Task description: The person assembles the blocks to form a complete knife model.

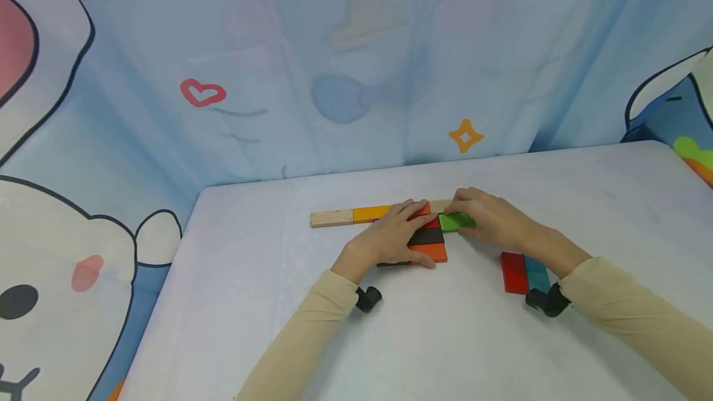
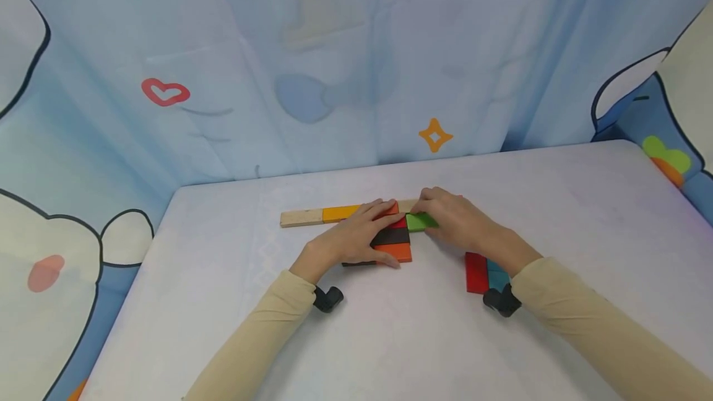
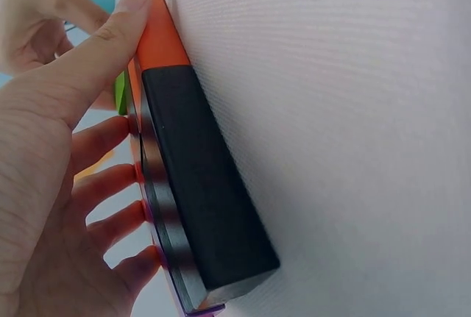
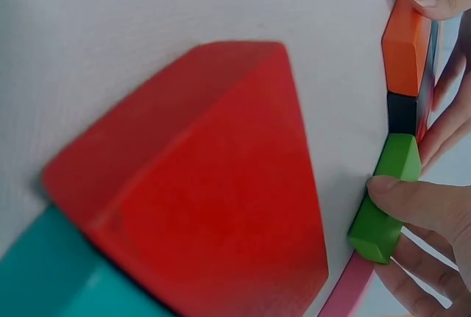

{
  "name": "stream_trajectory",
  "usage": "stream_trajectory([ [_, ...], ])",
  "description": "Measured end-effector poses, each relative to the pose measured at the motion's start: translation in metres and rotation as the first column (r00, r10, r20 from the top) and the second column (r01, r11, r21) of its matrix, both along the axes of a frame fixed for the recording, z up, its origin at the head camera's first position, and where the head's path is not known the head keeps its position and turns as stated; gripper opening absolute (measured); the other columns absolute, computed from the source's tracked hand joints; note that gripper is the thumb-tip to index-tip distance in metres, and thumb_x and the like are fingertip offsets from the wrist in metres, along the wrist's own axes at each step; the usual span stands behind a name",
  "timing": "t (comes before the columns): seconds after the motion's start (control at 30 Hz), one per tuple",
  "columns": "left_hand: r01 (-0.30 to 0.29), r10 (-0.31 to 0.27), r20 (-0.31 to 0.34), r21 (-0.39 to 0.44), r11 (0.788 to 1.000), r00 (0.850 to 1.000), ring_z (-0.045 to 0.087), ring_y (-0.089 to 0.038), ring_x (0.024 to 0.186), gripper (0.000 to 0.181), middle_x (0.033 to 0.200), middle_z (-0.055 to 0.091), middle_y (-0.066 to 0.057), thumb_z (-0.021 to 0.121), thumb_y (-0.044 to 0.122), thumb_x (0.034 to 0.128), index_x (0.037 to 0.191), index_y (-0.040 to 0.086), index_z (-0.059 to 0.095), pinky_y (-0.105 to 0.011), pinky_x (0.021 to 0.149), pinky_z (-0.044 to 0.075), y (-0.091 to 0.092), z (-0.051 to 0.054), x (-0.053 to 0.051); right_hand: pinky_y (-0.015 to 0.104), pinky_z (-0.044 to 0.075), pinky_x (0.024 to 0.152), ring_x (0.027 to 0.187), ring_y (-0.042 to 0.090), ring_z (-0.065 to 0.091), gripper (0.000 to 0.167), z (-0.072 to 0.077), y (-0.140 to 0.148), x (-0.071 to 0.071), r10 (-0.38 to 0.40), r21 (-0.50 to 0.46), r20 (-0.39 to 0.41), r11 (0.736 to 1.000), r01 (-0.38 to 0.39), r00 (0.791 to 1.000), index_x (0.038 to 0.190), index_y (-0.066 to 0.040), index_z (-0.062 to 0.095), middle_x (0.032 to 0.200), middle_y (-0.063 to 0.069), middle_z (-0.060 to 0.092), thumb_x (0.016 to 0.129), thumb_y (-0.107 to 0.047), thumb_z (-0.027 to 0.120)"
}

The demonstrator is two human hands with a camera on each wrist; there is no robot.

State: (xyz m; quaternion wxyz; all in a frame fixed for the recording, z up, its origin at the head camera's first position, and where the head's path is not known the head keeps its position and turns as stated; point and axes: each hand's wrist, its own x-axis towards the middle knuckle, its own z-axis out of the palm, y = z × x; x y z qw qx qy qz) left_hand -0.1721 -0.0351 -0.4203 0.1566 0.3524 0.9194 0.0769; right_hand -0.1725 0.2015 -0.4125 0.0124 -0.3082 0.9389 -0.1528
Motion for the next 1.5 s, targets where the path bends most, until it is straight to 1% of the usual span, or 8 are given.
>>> stream_trajectory([
  [0.4, -0.01, 0.01, 0.018, 0.023, 1.0, 1.0, 0.007, -0.022, 0.161, 0.095, 0.176, 0.01, 0.003, 0.07, 0.066, 0.0911, 0.167, 0.026, 0.029, -0.043, 0.126, 0.028, -0.001, 0.001, 0.001, 0.051, 0.061, 0.087, 0.101, 0.03, 0.064, 0.042, 0.002, 0.0, -0.001, 0.001, 0.022, -0.034, 1.0, 0.0, 0.999, 0.117, 0.0, 0.077, 0.111, 0.013, 0.066, 0.078, -0.001, 0.092],
  [0.63, -0.014, 0.014, 0.02, 0.021, 1.0, 1.0, 0.007, -0.021, 0.161, 0.096, 0.176, 0.01, 0.004, 0.07, 0.067, 0.091, 0.167, 0.026, 0.029, -0.047, 0.124, 0.031, -0.001, 0.0, 0.001, 0.051, 0.061, 0.088, 0.103, 0.031, 0.064, 0.037, 0.008, 0.004, 0.008, 0.006, 0.005, -0.031, 1.0, -0.006, 1.0, 0.114, -0.002, 0.077, 0.112, 0.014, 0.066, 0.081, -0.007, 0.091],
  [0.77, -0.02, 0.019, 0.018, 0.025, 0.999, 1.0, 0.007, -0.02, 0.161, 0.096, 0.176, 0.01, 0.004, 0.07, 0.067, 0.0907, 0.167, 0.027, 0.029, -0.05, 0.123, 0.033, -0.002, -0.001, 0.001, 0.055, 0.059, 0.092, 0.113, 0.036, 0.062, 0.032, 0.013, 0.012, 0.021, 0.007, -0.01, 0.049, 1.0, -0.006, 0.999, 0.113, -0.009, 0.078, 0.121, 0.014, 0.066, 0.084, -0.015, 0.089],
  [0.9, -0.018, 0.017, 0.016, 0.034, 0.999, 1.0, 0.008, -0.021, 0.161, 0.096, 0.176, 0.011, 0.004, 0.071, 0.066, 0.0907, 0.167, 0.026, 0.029, -0.048, 0.124, 0.031, -0.002, -0.001, 0.001, 0.05, 0.061, 0.089, 0.113, 0.03, 0.061, 0.031, 0.016, 0.029, 0.036, 0.039, 0.032, 0.147, 0.998, -0.044, 0.988, 0.112, -0.018, 0.079, 0.118, 0.004, 0.065, 0.084, -0.026, 0.09],
  [1.03, -0.006, 0.005, 0.016, 0.041, 0.999, 1.0, 0.008, -0.022, 0.161, 0.095, 0.176, 0.011, 0.002, 0.072, 0.065, 0.0912, 0.167, 0.025, 0.029, -0.044, 0.126, 0.027, -0.002, 0.0, 0.001, 0.044, 0.063, 0.084, 0.109, 0.025, 0.059, 0.042, 0.015, 0.051, 0.049, 0.063, 0.076, 0.226, 0.994, -0.082, 0.972, 0.115, -0.024, 0.078, 0.116, -0.002, 0.063, 0.078, -0.036, 0.094],
  [1.17, 0.002, -0.002, 0.014, 0.046, 0.999, 1.0, 0.008, -0.023, 0.161, 0.095, 0.176, 0.012, 0.001, 0.072, 0.064, 0.0916, 0.167, 0.024, 0.029, -0.042, 0.127, 0.024, -0.003, 0.0, 0.002, 0.041, 0.063, 0.083, 0.109, 0.025, 0.058, 0.049, 0.008, 0.064, 0.059, 0.072, 0.082, 0.289, 0.992, -0.1, 0.955, 0.117, -0.026, 0.076, 0.119, 0.0, 0.061, 0.074, -0.035, 0.097],
  [1.3, 0.004, -0.005, 0.017, 0.053, 0.999, 1.0, 0.009, -0.024, 0.161, 0.096, 0.176, 0.012, 0.0, 0.072, 0.063, 0.0917, 0.167, 0.023, 0.029, -0.042, 0.127, 0.023, -0.003, 0.001, 0.002, 0.038, 0.063, 0.083, 0.108, 0.022, 0.057, 0.046, 0.002, 0.065, 0.064, 0.083, 0.076, 0.254, 0.992, -0.105, 0.964, 0.116, -0.026, 0.076, 0.119, -0.003, 0.06, 0.075, -0.029, 0.097],
  [1.5, 0.005, -0.006, 0.021, 0.057, 0.998, 1.0, 0.009, -0.023, 0.161, 0.096, 0.176, 0.012, 0.0, 0.072, 0.063, 0.0918, 0.167, 0.023, 0.029, -0.042, 0.128, 0.021, -0.001, 0.0, 0.001, 0.035, 0.062, 0.081, 0.106, 0.02, 0.058, 0.045, 0.001, 0.052, 0.061, 0.062, 0.051, 0.203, 0.996, -0.074, 0.977, 0.115, -0.021, 0.076, 0.118, 0.0, 0.061, 0.077, -0.038, 0.094],
])
